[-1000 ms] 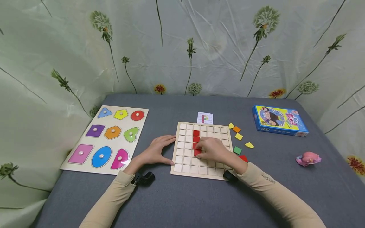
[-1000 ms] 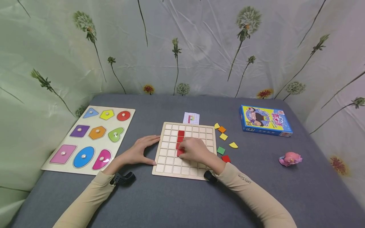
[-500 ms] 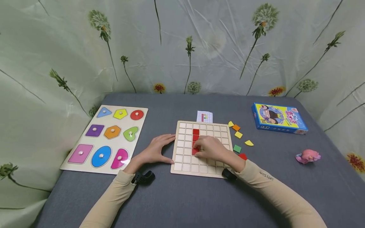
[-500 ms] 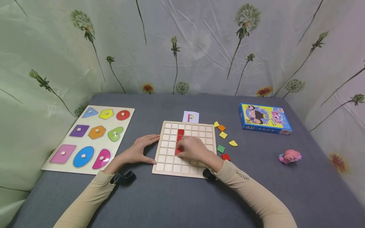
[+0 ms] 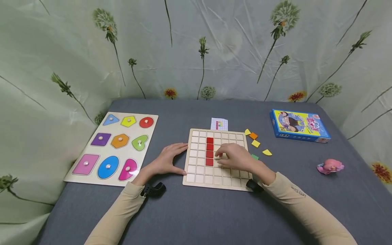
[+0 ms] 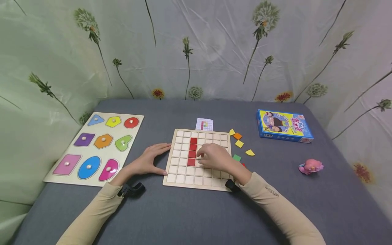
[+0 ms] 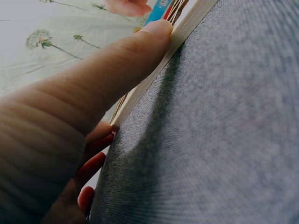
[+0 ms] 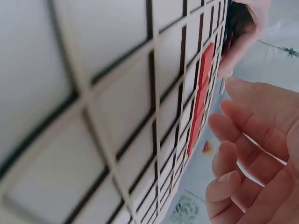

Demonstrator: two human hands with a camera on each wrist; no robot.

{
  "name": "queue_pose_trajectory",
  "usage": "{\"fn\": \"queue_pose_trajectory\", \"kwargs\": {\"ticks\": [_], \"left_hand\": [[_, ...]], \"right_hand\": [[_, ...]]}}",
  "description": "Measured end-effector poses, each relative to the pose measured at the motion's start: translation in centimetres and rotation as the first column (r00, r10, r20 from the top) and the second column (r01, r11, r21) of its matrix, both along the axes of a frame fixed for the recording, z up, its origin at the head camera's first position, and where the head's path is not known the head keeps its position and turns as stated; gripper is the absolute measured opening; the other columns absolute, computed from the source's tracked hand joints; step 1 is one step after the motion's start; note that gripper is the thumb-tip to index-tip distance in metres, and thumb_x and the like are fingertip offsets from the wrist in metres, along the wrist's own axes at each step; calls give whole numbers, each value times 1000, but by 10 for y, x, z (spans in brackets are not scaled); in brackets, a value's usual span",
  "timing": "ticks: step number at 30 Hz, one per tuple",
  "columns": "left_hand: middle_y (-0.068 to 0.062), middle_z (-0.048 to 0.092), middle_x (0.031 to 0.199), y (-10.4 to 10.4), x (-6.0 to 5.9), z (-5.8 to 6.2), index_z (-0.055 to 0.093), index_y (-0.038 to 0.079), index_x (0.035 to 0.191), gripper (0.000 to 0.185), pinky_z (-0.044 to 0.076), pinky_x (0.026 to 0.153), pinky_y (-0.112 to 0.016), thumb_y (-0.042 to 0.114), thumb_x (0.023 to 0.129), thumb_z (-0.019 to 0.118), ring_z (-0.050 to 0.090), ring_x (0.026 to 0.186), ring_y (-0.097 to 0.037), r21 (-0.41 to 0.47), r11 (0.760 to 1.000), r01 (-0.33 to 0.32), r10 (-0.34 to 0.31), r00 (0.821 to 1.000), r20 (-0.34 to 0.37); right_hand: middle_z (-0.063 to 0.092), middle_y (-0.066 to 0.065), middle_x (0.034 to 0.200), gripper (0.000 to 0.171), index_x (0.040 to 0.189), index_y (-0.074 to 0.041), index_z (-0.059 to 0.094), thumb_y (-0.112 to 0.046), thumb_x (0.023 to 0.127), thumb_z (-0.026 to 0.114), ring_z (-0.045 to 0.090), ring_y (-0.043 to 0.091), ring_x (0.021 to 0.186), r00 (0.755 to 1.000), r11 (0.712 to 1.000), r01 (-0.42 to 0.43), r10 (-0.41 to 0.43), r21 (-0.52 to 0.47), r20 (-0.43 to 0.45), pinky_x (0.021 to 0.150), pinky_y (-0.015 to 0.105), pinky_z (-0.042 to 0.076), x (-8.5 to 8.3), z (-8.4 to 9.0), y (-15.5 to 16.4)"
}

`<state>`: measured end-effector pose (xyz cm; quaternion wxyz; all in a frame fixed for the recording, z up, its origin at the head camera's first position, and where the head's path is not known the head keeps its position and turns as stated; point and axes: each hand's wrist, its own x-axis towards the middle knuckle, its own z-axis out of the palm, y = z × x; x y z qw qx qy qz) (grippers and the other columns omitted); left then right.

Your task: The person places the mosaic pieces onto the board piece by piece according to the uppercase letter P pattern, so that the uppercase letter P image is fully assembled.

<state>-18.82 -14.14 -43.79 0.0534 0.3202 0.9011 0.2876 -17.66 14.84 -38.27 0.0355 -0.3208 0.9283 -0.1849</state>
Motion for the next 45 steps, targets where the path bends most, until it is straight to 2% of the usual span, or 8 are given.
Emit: {"fn": "queue_pose_trajectory", "kwargs": {"ticks": [6,20,32,38,45], "left_hand": [[-10,42,147,-2,3,-2,42,5,141,95,23,109,-57,42,63,82,33,139,-32,3,1000,0,0,1000,-14],[-11,42,147,-1,2,-2,42,5,141,94,24,108,-57,42,64,82,34,138,-32,1,1000,6,-6,1000,-26],[-10,43,146,0,1,-5,42,6,141,94,25,107,-57,43,64,82,35,138,-32,-10,1000,6,-6,999,-38],[-11,42,147,0,2,-5,41,7,141,95,23,108,-58,43,63,83,33,139,-32,-6,1000,4,-5,1000,-26],[-10,40,149,-1,1,-5,39,7,143,96,22,110,-57,43,64,82,32,140,-31,-17,1000,-1,0,1000,-11]], "right_hand": [[70,0,90,12,93,-12,73,-15,82,69,46,4,61,1000,1000,2,-2,-14,2,57,17,38,3,2,16],[67,0,83,12,94,-8,72,-11,83,68,41,1,59,997,995,82,-81,-50,18,54,18,35,7,1,53],[67,-4,80,14,95,-11,72,-15,82,71,41,-1,57,987,986,162,-161,-49,26,50,18,35,15,-4,78],[67,-5,80,12,94,-11,72,-14,82,71,40,-3,57,988,985,157,-156,-78,8,50,18,36,19,-8,94],[65,-5,79,13,95,-12,71,-12,83,70,40,-3,58,989,984,149,-147,-100,34,51,17,34,23,-10,108]]}}
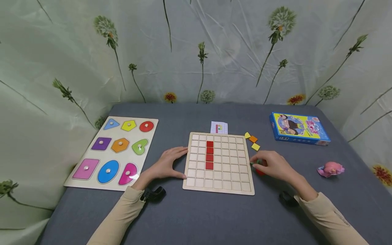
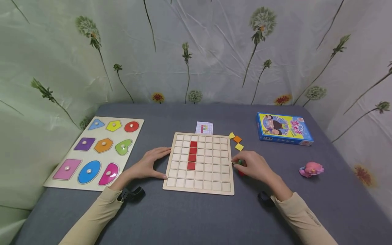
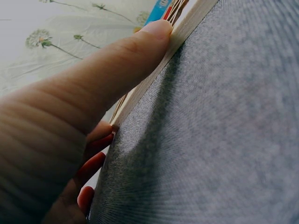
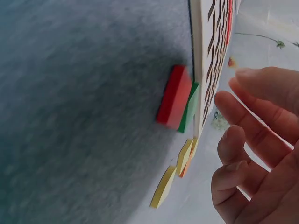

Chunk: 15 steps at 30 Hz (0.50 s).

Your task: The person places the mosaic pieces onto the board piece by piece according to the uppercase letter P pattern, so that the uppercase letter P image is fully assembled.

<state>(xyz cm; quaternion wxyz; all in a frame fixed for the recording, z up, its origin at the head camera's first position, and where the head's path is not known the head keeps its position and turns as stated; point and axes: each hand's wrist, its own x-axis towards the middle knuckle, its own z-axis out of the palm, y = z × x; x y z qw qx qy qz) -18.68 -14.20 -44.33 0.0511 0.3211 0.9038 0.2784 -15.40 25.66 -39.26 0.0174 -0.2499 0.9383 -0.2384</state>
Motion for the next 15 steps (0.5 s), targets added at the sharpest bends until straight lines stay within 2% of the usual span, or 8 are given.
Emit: {"fn": "queue_pose_trajectory", "kwargs": {"ticks": [6,15], "left_hand": [[-9,40,149,0,1,-2,39,8,143,96,22,110,-56,43,65,82,31,140,-30,-5,1000,0,0,1000,10],[-10,41,148,1,1,3,41,6,142,95,22,109,-58,43,65,82,32,139,-32,5,1000,3,-3,1000,7]], "right_hand": [[67,-3,85,16,96,-11,71,-12,81,71,39,-4,59,999,1000,-14,14,-9,29,52,16,34,4,-4,11],[65,0,92,26,101,-11,70,-17,76,76,44,1,68,993,997,2,-11,71,120,57,17,39,7,0,24]]}}
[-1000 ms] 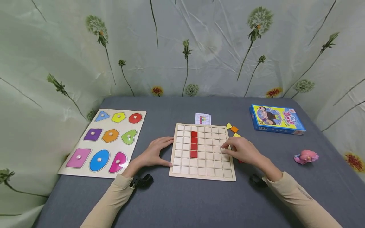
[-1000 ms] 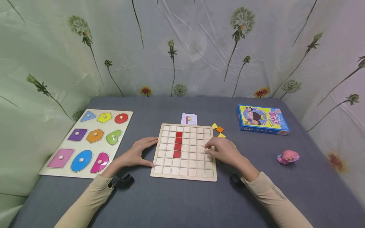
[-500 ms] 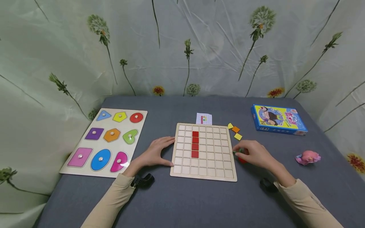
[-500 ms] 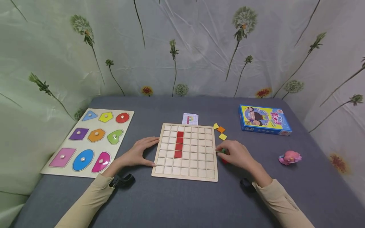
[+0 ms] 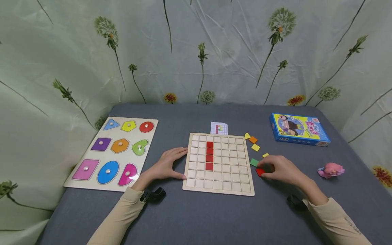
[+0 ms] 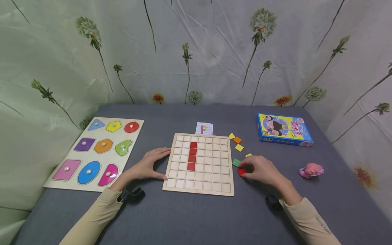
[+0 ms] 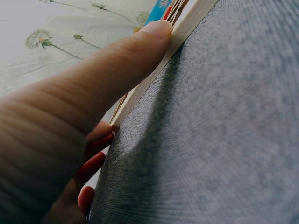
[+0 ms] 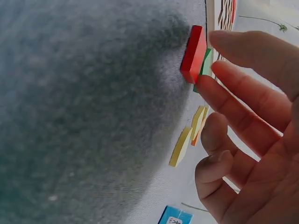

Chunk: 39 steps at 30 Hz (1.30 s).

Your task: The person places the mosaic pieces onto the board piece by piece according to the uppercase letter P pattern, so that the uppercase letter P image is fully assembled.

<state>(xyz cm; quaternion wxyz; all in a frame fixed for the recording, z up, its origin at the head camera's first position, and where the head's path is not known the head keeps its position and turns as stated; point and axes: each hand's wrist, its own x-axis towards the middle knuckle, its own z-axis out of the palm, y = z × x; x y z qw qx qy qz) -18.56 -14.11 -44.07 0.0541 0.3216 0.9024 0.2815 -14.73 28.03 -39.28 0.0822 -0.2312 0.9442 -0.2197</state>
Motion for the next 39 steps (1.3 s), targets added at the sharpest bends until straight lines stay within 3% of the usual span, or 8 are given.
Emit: {"fn": "queue_pose_trajectory", "kwargs": {"ticks": [14,21,39], "left_hand": [[-11,42,147,0,1,3,41,6,141,95,22,109,-58,43,64,82,32,139,-33,-3,1000,-5,5,1000,-8],[-11,43,146,0,2,2,42,6,141,94,24,108,-57,43,64,82,34,138,-32,-5,1000,4,-4,1000,-20],[-9,42,147,0,1,0,42,7,141,94,24,109,-57,44,64,82,33,139,-31,3,1000,-8,8,1000,-16]], "right_hand": [[64,-1,86,27,100,-8,70,-15,74,76,46,6,72,999,998,47,-48,49,16,59,18,40,0,-4,-1],[63,-4,83,22,94,-11,72,-17,74,77,48,7,73,999,996,43,-42,80,-10,60,18,42,0,-4,-6],[61,-4,77,22,92,-11,72,-17,72,79,43,3,64,993,998,57,-52,35,-109,53,18,36,3,3,-22]]}}
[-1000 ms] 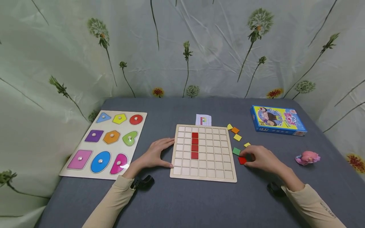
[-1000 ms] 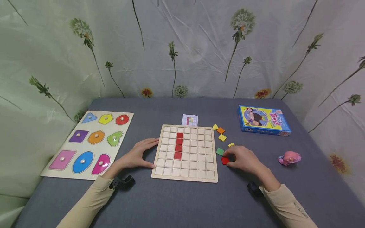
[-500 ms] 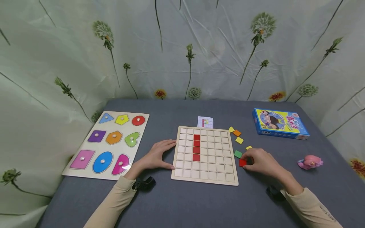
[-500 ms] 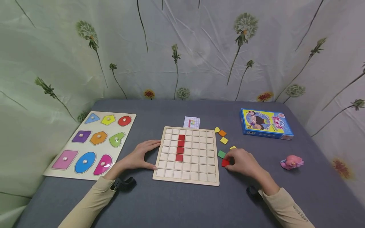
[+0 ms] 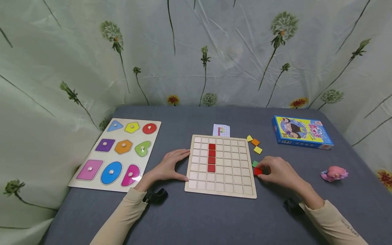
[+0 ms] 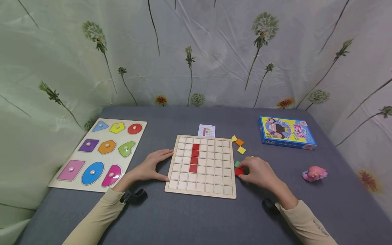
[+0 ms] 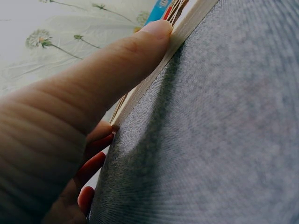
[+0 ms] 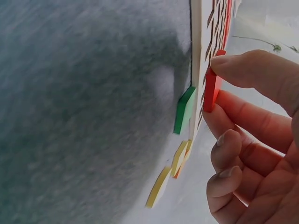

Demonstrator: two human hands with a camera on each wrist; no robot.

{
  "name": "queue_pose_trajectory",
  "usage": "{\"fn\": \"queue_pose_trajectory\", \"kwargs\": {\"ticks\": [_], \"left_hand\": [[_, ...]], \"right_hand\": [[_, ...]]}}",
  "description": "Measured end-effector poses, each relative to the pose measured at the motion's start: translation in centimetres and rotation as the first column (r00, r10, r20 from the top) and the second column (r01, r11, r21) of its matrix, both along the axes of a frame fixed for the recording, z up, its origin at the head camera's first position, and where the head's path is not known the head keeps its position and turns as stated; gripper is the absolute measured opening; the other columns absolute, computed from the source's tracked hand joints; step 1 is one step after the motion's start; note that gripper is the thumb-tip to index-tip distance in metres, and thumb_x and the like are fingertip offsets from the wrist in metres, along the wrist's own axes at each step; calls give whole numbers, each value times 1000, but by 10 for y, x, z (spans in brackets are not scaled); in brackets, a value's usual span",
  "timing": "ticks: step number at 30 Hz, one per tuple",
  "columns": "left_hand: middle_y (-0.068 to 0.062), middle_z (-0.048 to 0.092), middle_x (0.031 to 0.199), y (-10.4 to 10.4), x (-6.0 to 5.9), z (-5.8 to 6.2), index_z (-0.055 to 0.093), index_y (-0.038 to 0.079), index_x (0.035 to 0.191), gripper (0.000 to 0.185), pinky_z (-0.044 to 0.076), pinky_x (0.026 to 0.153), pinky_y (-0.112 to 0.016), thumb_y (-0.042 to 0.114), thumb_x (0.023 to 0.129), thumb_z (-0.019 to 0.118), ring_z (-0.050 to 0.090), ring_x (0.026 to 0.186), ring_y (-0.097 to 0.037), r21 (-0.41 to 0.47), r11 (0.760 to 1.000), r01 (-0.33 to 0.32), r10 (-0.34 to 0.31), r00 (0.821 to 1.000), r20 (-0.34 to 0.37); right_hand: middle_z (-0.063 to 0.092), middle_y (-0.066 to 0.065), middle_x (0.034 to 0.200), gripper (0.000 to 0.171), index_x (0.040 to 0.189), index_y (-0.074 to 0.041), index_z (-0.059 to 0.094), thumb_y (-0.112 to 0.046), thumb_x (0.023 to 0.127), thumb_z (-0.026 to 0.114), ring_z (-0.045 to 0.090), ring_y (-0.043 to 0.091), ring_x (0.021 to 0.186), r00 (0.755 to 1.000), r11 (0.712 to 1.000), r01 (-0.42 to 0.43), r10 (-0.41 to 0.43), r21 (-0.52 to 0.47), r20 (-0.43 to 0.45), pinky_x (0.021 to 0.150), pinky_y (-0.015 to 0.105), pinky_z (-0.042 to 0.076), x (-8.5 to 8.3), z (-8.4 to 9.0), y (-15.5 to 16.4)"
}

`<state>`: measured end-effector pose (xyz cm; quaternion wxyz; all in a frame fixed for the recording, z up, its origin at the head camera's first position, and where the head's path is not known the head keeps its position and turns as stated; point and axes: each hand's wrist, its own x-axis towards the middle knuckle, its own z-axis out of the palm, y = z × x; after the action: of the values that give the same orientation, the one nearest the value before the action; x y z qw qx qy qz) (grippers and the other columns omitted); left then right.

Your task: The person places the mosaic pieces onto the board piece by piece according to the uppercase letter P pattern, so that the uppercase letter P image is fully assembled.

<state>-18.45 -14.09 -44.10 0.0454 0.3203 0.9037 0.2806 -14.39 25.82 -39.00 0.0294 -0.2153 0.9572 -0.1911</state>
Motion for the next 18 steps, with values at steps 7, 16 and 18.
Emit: {"fn": "queue_pose_trajectory", "kwargs": {"ticks": [7,16,18], "left_hand": [[-10,42,147,0,-1,-1,41,7,141,94,23,109,-56,43,64,82,32,139,-31,1,1000,4,-4,1000,3],[-9,39,149,0,-1,0,40,7,142,94,21,111,-56,43,66,81,29,141,-30,-19,1000,1,0,999,32],[-9,40,149,0,0,1,40,7,142,94,22,110,-56,43,66,81,30,141,-30,-13,1000,3,-3,1000,28]], "right_hand": [[62,-5,77,23,93,-11,73,-20,73,79,44,3,64,1000,1000,-16,16,1,4,53,17,36,-2,1,-10],[63,-6,78,22,92,-12,73,-22,73,78,46,4,66,999,999,-49,50,14,-13,54,17,38,-5,1,-23],[61,-5,77,21,91,-12,73,-22,73,78,45,3,65,998,998,-62,63,17,-17,54,17,37,-5,1,-26]]}}
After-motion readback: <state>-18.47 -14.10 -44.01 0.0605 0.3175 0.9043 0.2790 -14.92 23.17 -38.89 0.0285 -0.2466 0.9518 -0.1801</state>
